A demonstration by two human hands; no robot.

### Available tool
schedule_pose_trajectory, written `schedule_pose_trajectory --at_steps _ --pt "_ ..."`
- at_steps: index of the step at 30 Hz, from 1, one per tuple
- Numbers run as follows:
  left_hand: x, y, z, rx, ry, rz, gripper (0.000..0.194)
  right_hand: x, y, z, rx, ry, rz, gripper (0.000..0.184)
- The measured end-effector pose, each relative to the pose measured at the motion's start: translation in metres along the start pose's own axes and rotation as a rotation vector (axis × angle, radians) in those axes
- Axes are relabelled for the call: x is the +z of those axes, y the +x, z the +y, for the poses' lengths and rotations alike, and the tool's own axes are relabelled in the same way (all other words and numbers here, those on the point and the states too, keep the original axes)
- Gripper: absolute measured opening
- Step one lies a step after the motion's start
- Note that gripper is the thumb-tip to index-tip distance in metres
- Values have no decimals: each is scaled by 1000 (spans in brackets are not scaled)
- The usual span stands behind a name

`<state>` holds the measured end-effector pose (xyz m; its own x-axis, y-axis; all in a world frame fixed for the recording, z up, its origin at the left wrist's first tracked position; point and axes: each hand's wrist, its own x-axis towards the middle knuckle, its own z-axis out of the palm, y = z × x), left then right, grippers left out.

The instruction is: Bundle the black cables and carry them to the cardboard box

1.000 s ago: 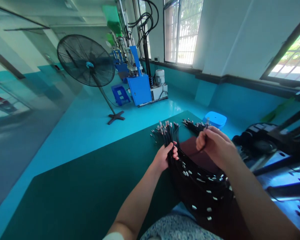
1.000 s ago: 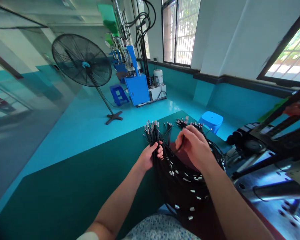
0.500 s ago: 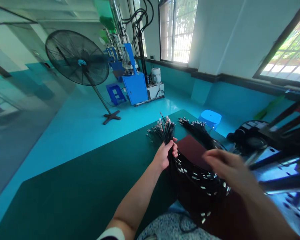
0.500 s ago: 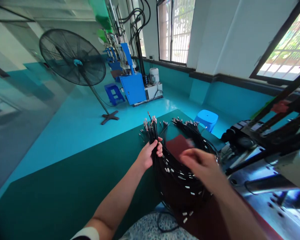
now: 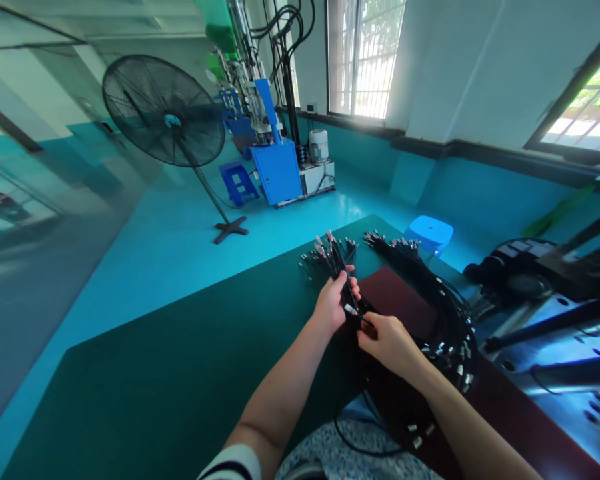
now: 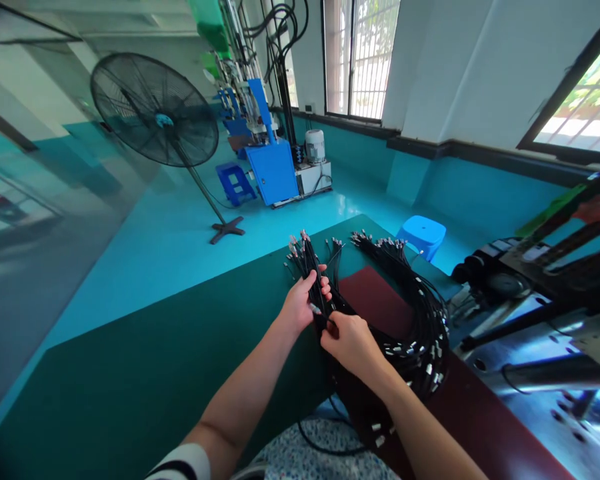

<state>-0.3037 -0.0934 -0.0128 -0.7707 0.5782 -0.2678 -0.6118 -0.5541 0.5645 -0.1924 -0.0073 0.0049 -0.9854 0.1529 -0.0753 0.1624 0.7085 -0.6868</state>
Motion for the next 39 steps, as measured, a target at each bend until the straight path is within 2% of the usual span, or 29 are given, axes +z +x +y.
schedule_pose_trajectory --at_steps 3,5,8,16,19,21,23,25,28,31,34,36,37,39 --pt "-4 8 1 23 -9 16 21 3 -12 6 3 -14 -250 11" --pt "-6 11 2 21 -6 -18 22 9 -19 10 43 -8 -315 11" --pt "-8 9 2 8 31 -89 25 15 -23 12 65 -27 -271 13" --pt "-3 -2 5 19 114 -191 24 10 -23 10 38 -23 -176 13" --pt "-2 -5 6 -15 146 -221 26 2 -21 7 68 203 -151 22" --pt "1 -10 5 -34 180 -232 29 -13 -14 2 121 445 -66 33" --pt "7 -17 2 -8 233 -245 33 -33 -1 -7 113 582 121 40" --pt "16 -27 0 51 308 -262 37 -54 17 -20 5 546 322 38" --pt "30 -40 1 136 437 -267 42 -71 44 -52 -158 373 422 35" --pt "38 -45 11 212 473 -203 31 -73 69 -86 -259 215 353 42" --pt "33 -42 24 227 329 -150 32 -69 96 -97 -303 97 141 50" --pt "20 -39 29 191 190 -73 28 -60 115 -81 -194 22 -13 57" --pt "10 -37 29 163 128 -8 27 -53 123 -67 -68 -45 -68 59" --pt "-14 -32 24 115 52 147 23 -32 134 -33 127 -177 -77 56"
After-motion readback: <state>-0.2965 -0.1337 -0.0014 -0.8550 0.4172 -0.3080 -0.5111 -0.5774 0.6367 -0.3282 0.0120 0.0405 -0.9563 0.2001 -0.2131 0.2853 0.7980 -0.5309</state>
